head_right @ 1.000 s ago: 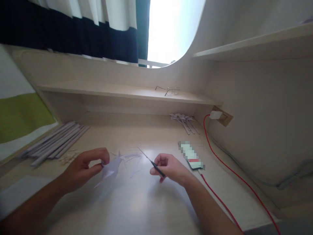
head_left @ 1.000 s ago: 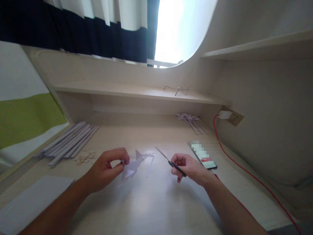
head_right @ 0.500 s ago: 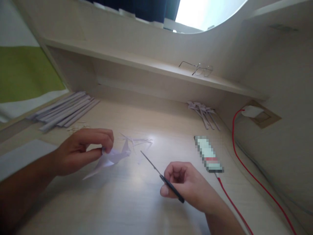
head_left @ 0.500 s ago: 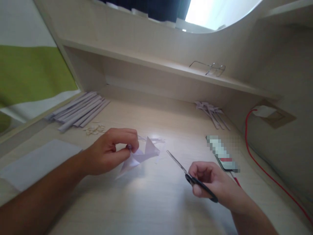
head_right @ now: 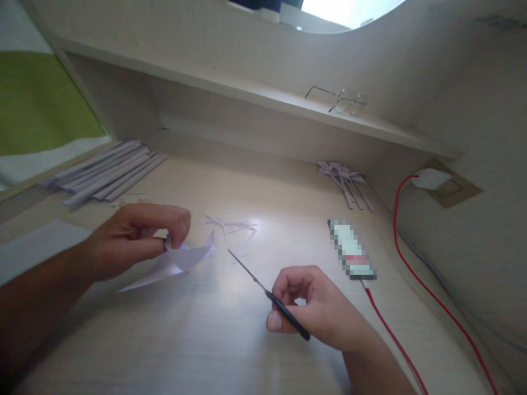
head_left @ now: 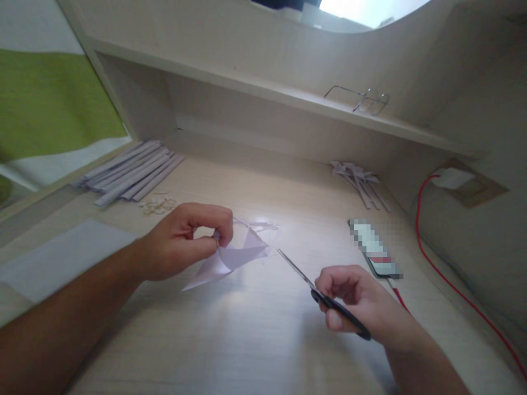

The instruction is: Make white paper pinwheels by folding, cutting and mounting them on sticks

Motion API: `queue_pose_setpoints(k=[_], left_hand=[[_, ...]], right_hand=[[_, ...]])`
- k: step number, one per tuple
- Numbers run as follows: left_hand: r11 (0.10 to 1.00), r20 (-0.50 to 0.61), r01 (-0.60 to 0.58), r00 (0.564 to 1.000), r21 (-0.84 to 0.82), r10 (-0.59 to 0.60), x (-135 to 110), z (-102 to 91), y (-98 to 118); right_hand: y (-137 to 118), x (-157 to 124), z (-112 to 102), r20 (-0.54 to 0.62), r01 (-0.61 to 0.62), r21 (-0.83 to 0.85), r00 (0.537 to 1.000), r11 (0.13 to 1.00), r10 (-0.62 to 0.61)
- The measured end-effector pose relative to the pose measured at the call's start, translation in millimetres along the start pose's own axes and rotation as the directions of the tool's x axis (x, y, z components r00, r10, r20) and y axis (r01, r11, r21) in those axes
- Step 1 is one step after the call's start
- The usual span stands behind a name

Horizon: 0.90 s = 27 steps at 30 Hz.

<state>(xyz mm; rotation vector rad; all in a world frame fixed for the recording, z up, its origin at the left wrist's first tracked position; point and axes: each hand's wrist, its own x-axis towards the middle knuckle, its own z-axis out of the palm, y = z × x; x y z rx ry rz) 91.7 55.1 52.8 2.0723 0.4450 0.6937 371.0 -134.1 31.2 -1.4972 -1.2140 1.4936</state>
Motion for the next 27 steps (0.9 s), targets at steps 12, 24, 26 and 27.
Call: queue_pose_setpoints(k=[12,24,26,27], left_hand=[[1.0,0.001,-0.02,1.0,0.02,0.02,-0.9,1.8,1.2],[0.999,0.01,-0.014,1.0,0.044,0.013,-1.0,4.5,0.2],[0.998,0.018,-0.031,0.999,0.057,0.03,-1.1,3.9,0.7],[0.997,0.026,-0.032,0.999,0.067,0.03,-1.3,3.5,1.2]], right_hand=[[0.9,-1.9,0.5,0.017,-0.001,-0.032,1.0,0.999,0.002],[2.9,-2.5,-0.3,0.037,0.014,-0.039,0.999,0.999,-0.012],[4.4,-2.6,-0.5,0.035,0.013,-0.039,0.999,0.999,-0.011],[5.2,-2.6,-0.6,0.036,0.015,-0.039,0.999,0.999,-0.014]])
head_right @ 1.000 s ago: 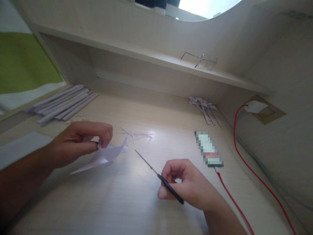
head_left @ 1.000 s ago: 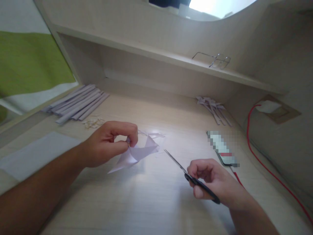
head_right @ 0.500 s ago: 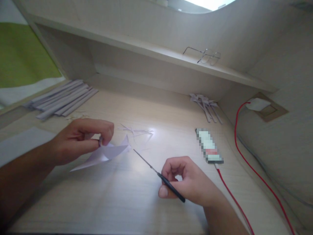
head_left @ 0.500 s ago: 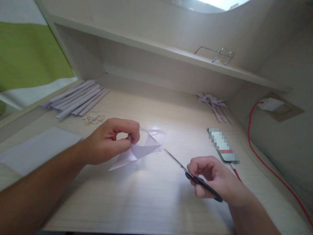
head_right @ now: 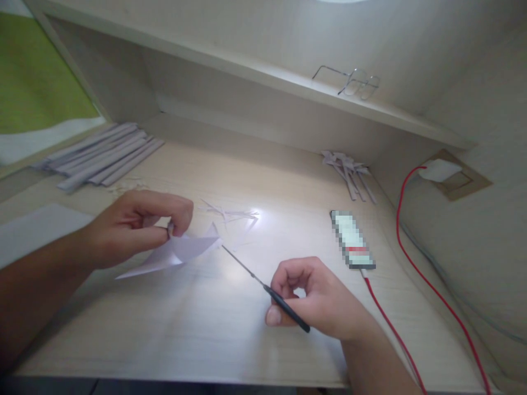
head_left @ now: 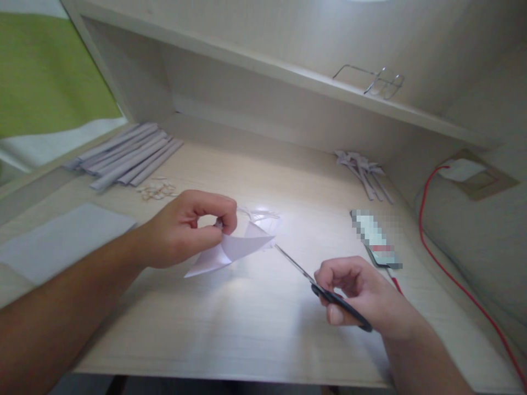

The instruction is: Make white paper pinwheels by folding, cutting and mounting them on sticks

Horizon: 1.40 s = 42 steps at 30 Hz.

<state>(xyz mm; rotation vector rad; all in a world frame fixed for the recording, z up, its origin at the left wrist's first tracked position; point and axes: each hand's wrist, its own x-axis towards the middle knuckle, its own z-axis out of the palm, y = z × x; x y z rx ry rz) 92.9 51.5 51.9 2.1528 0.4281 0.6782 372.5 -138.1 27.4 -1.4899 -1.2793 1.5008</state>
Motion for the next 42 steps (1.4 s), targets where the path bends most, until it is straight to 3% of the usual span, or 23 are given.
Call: queue_pose_setpoints(k=[5,17,34,42], left_hand=[[0.999,0.045,0.008,0.999,0.051,-0.01,-1.4,-2.2,4.3],[0.997,0.06,-0.02,0.998,0.077,0.015,-0.6,-2.0,7.6],[0.993,0.066,-0.05,0.997,0.109,0.043,0.5,-1.1,9.3],[0.993,0.064,-0.044,0.997,0.113,0.037,-0.1,-1.3,9.0]], right_hand=[[2.2,0.1,-0.2,0.011,0.014,0.014,1.0,1.0,-0.014],[-2.0,0.8,0.9,0.008,0.016,0.004,1.0,1.0,-0.016],[0.0,0.2,1.7,-0.004,-0.074,-0.017,0.997,0.997,0.074],[-1.3,-0.1,0.4,0.0,-0.051,0.004,0.999,0.999,0.051]])
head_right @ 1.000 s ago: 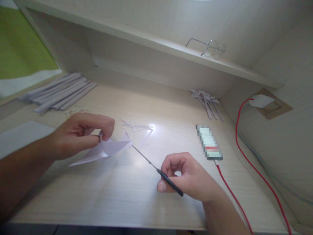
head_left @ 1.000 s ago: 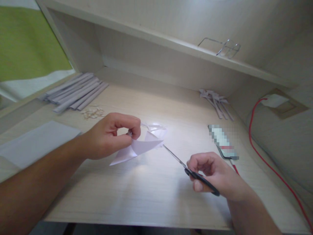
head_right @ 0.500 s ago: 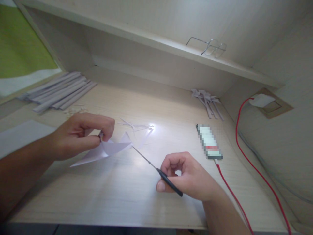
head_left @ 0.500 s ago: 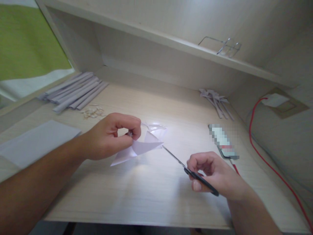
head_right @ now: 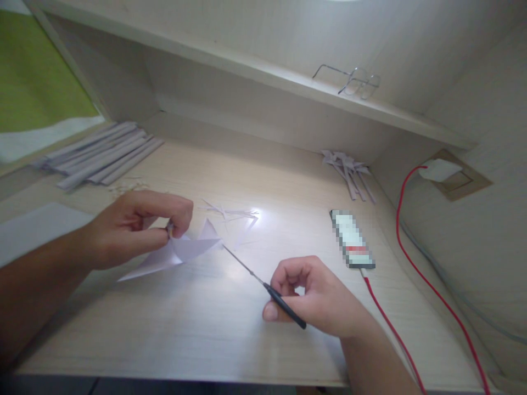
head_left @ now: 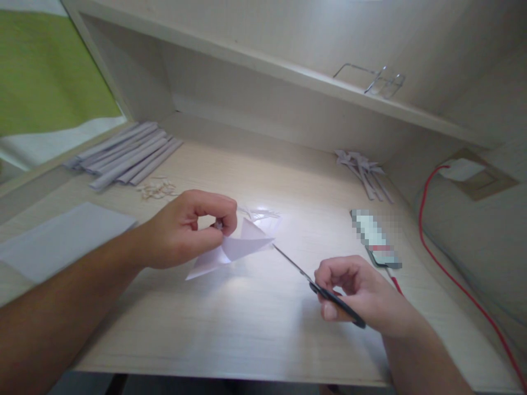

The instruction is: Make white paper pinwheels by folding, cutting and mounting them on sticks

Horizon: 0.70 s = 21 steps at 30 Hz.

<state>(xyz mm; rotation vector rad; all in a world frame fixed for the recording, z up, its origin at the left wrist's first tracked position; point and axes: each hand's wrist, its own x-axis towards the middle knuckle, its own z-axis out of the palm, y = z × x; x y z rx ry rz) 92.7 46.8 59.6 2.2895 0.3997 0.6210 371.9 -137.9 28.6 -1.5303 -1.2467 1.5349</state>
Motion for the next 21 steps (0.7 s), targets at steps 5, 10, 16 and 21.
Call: queue_pose_setpoints(k=[5,10,16,21], left_hand=[[1.0,0.003,0.011,1.0,-0.029,-0.011,0.1,-0.3,0.1],[0.999,0.0,0.017,1.0,-0.041,-0.017,0.5,-0.2,-0.5],[0.999,-0.005,0.004,1.0,-0.044,-0.005,-0.3,0.1,-1.4],[0.999,-0.001,0.001,1.0,-0.046,-0.001,0.4,-0.1,0.6]], right_hand=[[0.1,-0.1,0.3,-0.007,-0.018,0.002,1.0,1.0,0.018],[-0.3,-0.1,0.0,-0.002,0.0,-0.001,1.0,1.0,0.0],[-0.2,0.7,-0.1,0.004,0.019,-0.005,1.0,1.0,-0.019],[-0.2,0.1,0.7,0.005,0.006,-0.009,1.0,1.0,-0.006]])
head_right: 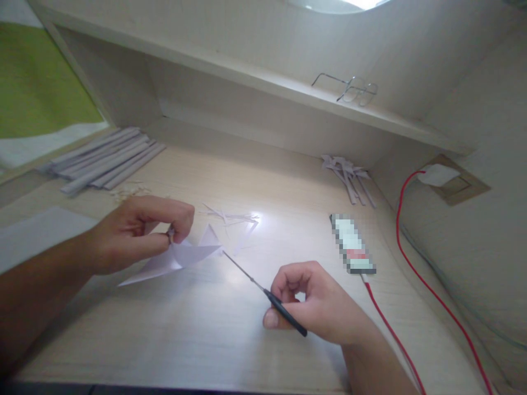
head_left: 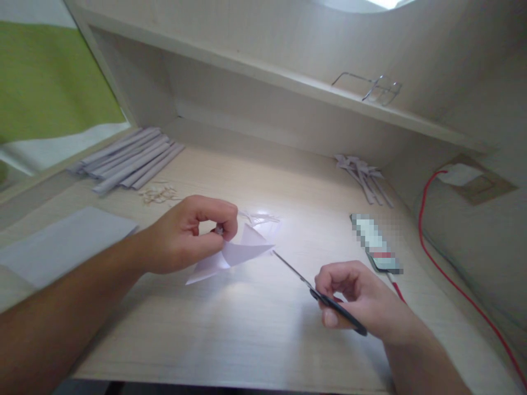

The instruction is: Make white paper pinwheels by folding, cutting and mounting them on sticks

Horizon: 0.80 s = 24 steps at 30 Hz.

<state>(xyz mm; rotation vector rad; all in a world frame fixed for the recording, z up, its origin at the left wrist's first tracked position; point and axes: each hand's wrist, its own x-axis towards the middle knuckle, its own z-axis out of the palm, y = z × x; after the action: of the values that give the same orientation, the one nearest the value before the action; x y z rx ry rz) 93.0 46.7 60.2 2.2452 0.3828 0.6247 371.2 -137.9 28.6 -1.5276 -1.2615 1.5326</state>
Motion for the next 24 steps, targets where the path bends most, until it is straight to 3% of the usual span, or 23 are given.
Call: queue_pose_setpoints(k=[17,24], left_hand=[[1.0,-0.013,0.018,1.0,-0.026,-0.018,-0.4,0.2,-1.8],[0.998,-0.044,0.061,0.997,-0.012,-0.061,0.6,-0.1,-9.0]], right_hand=[[2.5,2.0,0.8,-0.003,-0.018,0.033,1.0,0.999,0.018],[-0.1,6.7,-10.6,-0.083,-0.028,-0.17,0.996,0.985,0.014]])
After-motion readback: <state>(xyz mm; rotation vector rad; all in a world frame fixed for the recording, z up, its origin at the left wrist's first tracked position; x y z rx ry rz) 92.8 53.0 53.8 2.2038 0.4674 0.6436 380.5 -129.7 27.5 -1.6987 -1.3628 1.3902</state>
